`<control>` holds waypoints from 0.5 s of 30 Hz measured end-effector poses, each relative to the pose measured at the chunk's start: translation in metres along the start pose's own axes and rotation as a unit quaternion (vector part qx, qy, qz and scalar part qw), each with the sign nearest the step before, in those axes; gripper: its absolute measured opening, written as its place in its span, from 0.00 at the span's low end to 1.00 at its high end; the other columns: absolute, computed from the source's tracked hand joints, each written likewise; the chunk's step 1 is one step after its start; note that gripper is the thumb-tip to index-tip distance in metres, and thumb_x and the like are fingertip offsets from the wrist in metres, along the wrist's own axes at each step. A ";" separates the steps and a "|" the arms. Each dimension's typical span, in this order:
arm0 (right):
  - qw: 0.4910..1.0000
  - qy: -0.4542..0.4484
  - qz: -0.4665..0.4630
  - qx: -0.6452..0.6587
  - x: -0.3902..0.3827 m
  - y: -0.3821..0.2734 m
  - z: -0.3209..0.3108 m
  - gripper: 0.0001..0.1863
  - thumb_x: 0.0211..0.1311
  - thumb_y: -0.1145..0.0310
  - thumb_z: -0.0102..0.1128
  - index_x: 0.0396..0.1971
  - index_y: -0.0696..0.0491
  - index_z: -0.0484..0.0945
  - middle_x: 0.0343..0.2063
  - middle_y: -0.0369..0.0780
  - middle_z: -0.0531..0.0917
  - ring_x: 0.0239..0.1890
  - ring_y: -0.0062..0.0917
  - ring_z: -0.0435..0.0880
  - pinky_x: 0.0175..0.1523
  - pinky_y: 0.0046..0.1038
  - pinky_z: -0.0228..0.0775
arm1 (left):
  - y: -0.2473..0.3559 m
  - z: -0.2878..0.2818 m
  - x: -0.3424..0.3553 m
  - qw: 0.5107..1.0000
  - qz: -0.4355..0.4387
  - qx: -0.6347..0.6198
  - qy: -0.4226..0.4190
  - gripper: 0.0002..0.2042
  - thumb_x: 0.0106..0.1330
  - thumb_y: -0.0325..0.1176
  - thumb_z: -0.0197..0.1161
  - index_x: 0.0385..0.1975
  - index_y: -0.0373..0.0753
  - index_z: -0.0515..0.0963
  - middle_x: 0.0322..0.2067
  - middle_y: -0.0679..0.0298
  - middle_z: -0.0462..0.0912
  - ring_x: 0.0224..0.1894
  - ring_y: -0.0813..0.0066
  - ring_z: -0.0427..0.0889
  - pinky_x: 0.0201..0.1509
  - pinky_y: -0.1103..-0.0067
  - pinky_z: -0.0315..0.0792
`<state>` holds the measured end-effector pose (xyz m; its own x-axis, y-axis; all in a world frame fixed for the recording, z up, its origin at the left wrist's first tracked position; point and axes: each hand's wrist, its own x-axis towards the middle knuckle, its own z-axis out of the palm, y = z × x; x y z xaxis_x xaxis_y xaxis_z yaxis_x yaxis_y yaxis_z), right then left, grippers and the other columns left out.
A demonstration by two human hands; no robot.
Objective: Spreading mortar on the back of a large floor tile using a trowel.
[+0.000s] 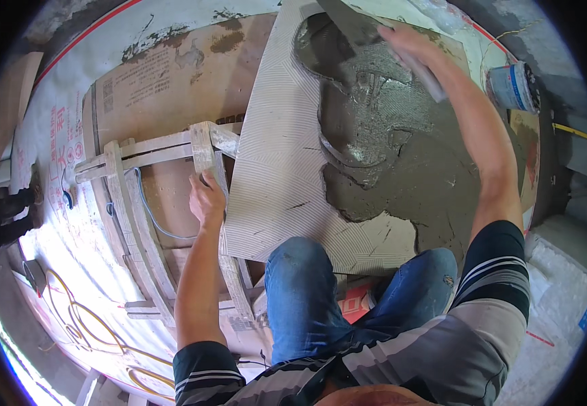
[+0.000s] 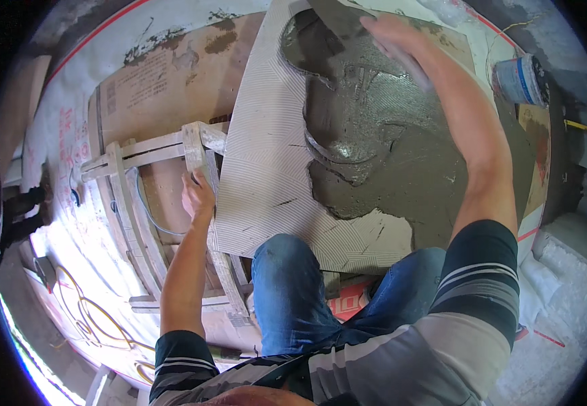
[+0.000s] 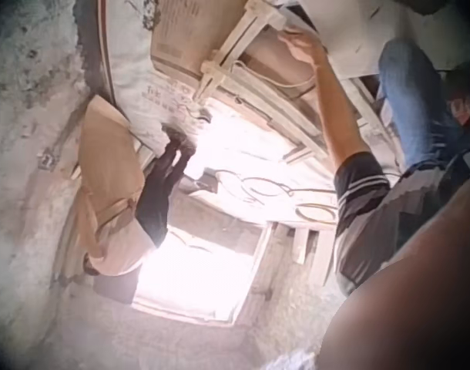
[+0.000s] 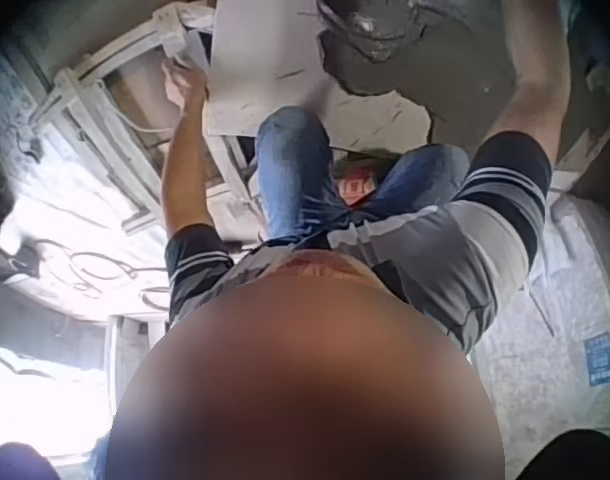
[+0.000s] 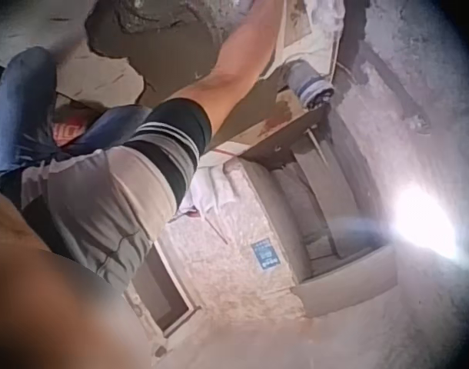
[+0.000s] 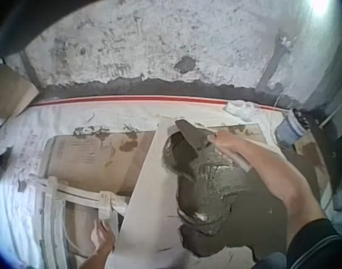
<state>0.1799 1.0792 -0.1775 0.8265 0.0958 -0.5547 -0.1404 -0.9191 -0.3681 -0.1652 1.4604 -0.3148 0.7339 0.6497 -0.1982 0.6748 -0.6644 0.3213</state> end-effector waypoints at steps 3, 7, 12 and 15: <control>0.994 -0.018 -0.068 0.079 0.042 -0.027 0.006 0.26 0.64 0.50 0.43 0.23 0.60 0.73 0.13 0.40 0.74 0.13 0.25 0.74 0.20 0.34 0.68 | -0.001 0.001 0.001 1.000 -0.002 0.003 0.001 0.25 0.67 0.51 0.40 0.46 0.32 0.67 0.32 0.40 0.78 0.35 0.41 0.78 0.39 0.56 0.70; 0.998 0.011 0.014 0.066 0.104 -0.031 0.024 0.25 0.63 0.51 0.43 0.24 0.61 0.74 0.14 0.40 0.75 0.14 0.28 0.75 0.21 0.34 0.68 | -0.003 0.002 0.001 1.000 -0.002 -0.010 -0.013 0.25 0.67 0.51 0.40 0.46 0.33 0.67 0.32 0.40 0.78 0.35 0.41 0.77 0.39 0.56 0.70; 0.978 0.179 -0.006 0.110 0.102 0.013 0.029 0.24 0.63 0.51 0.44 0.25 0.60 0.74 0.15 0.40 0.76 0.15 0.28 0.76 0.21 0.32 0.68 | -0.004 0.002 0.003 1.000 -0.004 -0.001 -0.027 0.25 0.67 0.51 0.41 0.48 0.31 0.67 0.32 0.40 0.78 0.35 0.41 0.77 0.39 0.55 0.70; 0.972 0.176 0.011 0.156 0.071 0.031 0.036 0.23 0.64 0.51 0.42 0.26 0.58 0.73 0.15 0.39 0.75 0.15 0.25 0.74 0.21 0.29 0.68 | -0.005 0.003 0.004 0.999 -0.009 0.002 -0.036 0.26 0.67 0.50 0.41 0.48 0.31 0.66 0.33 0.39 0.78 0.36 0.40 0.77 0.40 0.55 0.70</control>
<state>0.2144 1.0711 -0.2551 0.9490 -0.1093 -0.2958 -0.2733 -0.7531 -0.5985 -0.1653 1.4650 -0.3201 0.7247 0.6334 -0.2712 0.6887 -0.6541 0.3127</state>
